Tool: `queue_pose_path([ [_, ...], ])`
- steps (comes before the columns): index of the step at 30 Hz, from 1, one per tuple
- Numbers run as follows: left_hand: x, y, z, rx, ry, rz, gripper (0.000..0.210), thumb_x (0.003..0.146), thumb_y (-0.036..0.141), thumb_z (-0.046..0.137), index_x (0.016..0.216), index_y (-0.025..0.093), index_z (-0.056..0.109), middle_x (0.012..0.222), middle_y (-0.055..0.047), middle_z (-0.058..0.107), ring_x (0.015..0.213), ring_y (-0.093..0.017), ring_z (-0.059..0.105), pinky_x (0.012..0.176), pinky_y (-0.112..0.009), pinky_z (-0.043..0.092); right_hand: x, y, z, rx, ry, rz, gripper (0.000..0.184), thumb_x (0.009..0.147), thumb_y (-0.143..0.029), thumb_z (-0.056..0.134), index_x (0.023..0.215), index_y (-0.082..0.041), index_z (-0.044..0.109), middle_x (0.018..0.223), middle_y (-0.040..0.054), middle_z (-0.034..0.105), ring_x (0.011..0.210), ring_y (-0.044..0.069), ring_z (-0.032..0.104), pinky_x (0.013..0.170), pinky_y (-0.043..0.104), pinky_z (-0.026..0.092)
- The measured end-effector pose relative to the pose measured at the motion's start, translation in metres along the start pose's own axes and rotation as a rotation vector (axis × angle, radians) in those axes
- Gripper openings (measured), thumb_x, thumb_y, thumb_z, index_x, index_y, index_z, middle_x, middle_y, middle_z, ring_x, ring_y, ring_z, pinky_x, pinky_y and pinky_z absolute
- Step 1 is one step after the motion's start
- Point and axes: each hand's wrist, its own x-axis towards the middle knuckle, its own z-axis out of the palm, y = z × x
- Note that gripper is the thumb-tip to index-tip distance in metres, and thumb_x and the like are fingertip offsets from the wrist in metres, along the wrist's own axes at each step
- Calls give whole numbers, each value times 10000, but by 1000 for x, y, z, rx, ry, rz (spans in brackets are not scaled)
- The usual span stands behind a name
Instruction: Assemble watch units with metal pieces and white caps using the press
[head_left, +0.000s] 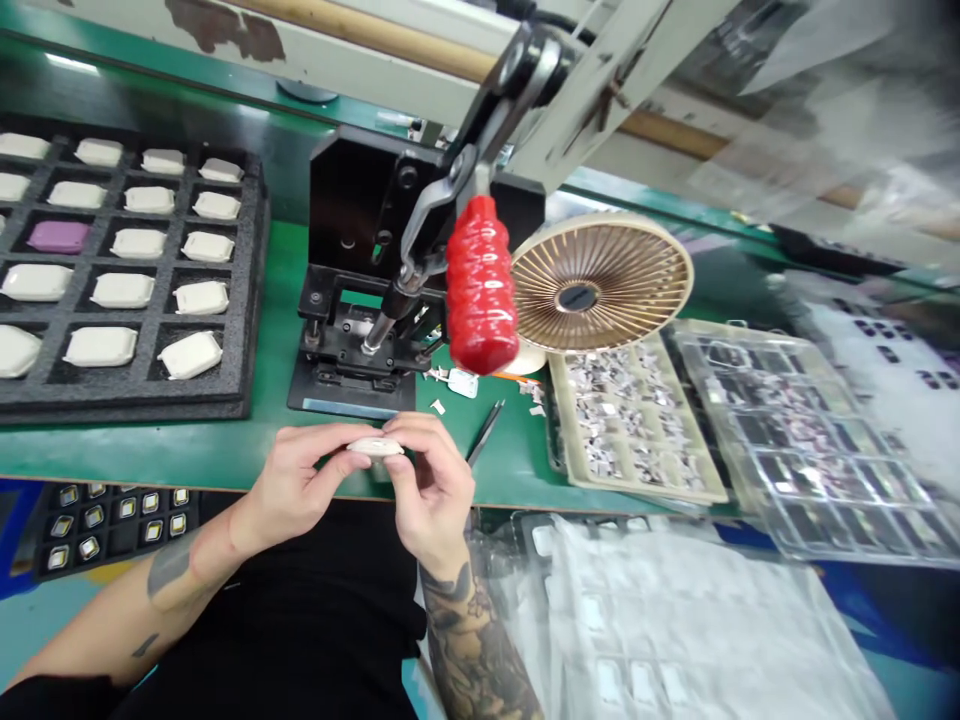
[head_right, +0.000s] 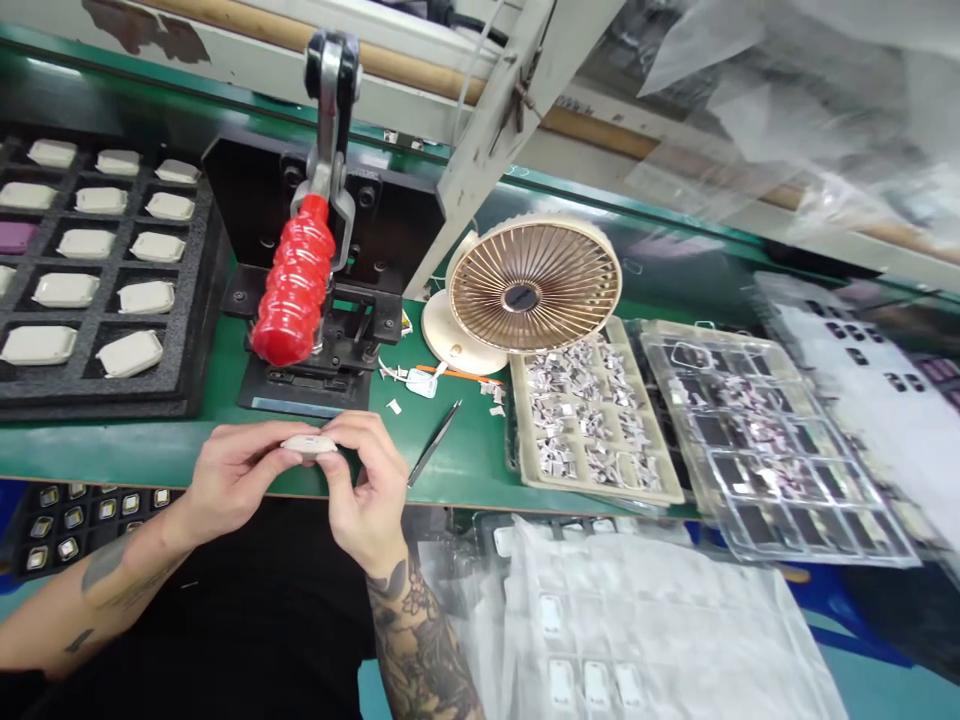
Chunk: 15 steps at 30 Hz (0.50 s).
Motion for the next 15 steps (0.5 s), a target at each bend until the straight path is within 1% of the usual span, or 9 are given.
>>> queue_pose_path([
  [2,-2,3,1,78,75,98,187,1064,212,782,1197,260,905,1060,-46,915,886,-218,882,844,-284,705,-1,-3,-2,-27,-37,4,122,1116,-291,652,1085,-227,751,1019,80,771,973,236,770,875,421,680],
  [3,-2,4,2,89,107,103,163,1054,215,796,1164,256,909,1044,-45,915,867,-217,881,828,-281,703,2,-5,-5,-56,-77,-5,118,1120,-276,648,1099,-228,754,1028,77,778,967,229,774,864,408,684],
  [5,-1,5,2,2,152,-4,138,1062,261,795,1145,234,902,990,-50,912,789,-213,873,761,-282,705,18,-12,-15,-156,-118,-84,108,1115,-255,667,1151,-237,768,1077,77,799,1001,233,785,886,415,690],
  [6,0,6,2,-85,169,-93,153,1068,296,794,1154,216,893,967,-58,910,751,-217,869,717,-286,705,30,-18,-21,-215,-87,-158,135,1116,-268,675,1202,-244,777,1116,83,802,1054,250,788,930,442,693],
  [8,4,8,0,-277,197,-254,217,1052,354,822,1162,174,872,936,-85,907,718,-240,872,635,-291,698,63,-32,-30,-296,87,-355,275,1138,-374,660,1371,-270,761,1250,103,783,1214,302,772,1059,530,679],
  [10,6,10,-3,-396,223,-323,272,1001,387,882,1122,144,862,922,-115,904,745,-277,886,605,-301,697,99,-48,-34,-315,220,-560,461,1163,-541,591,1567,-331,664,1448,97,719,1395,337,720,1167,579,648],
  [12,7,12,-5,-408,252,-327,289,962,397,921,1064,133,859,915,-130,901,767,-291,890,629,-314,708,131,-61,-30,-326,147,-693,540,1152,-699,527,1578,-391,651,1541,39,689,1508,328,669,1213,559,634],
  [13,6,13,-6,-396,275,-322,292,959,402,923,1046,131,858,906,-131,899,760,-287,888,639,-315,711,144,-65,-27,-340,78,-686,561,1131,-755,527,1522,-389,693,1529,20,706,1521,318,666,1202,540,644],
  [15,4,13,-7,-371,308,-315,288,963,404,919,1024,130,854,898,-127,897,719,-261,875,636,-297,702,160,-67,-20,-361,-9,-529,556,1092,-777,593,1361,-330,784,1448,23,757,1485,310,698,1121,512,690],
])
